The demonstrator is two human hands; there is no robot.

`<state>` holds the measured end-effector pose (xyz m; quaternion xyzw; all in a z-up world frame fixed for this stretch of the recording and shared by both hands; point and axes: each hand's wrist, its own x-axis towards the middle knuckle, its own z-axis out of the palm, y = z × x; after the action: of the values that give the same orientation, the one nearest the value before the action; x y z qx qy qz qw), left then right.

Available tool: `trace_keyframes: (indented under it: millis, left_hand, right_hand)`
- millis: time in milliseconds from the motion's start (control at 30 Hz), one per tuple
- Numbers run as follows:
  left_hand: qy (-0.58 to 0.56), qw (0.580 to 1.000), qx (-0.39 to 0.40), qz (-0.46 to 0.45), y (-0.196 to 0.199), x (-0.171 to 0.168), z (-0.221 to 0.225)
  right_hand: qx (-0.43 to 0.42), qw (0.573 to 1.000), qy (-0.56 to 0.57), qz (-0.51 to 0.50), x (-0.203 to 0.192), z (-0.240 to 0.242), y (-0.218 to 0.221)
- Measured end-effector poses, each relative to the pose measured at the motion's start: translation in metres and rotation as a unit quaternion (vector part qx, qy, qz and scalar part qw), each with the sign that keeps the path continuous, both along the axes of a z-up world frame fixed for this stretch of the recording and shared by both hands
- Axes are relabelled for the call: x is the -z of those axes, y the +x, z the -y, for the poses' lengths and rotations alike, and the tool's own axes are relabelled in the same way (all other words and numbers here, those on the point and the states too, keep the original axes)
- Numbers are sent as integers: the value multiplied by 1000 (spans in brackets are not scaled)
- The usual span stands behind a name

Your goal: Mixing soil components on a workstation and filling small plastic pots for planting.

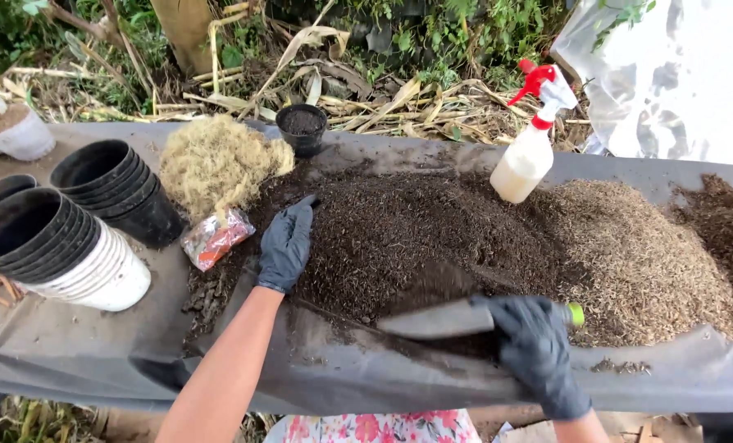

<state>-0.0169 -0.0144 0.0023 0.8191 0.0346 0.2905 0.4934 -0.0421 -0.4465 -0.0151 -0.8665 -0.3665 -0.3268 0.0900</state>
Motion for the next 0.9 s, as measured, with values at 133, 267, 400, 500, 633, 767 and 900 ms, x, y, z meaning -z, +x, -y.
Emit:
trace_keyframes:
  millis: [133,267,400,500,633,767,900]
  left_hand:
    - [22,1000,-20,-6,9,26,-11]
    - [-13,1000,-1,2,3,20,-9]
    - [83,996,-16,12,-4,4,-3]
    - [146,989,-25,-21,-1,4,-3]
    - [220,975,-7,-32,0,1,1]
    - [211,976,-15,-59,3,1,2]
    - [221,973,-29,-63,10,6,-1]
  right_hand:
    - [-71,991,109,19,-21,-11,55]
    - [4,982,175,-70,-61,-18,71]
    - [218,970,63,-88,-79,3,74]
    - [362,931,-31,-33,-63,22,78]
    - [442,885,-74,-124,-44,25,66]
    - [498,825,-136,-232,-53,2,57]
    - [416,859,-24,-298,-92,-19,53]
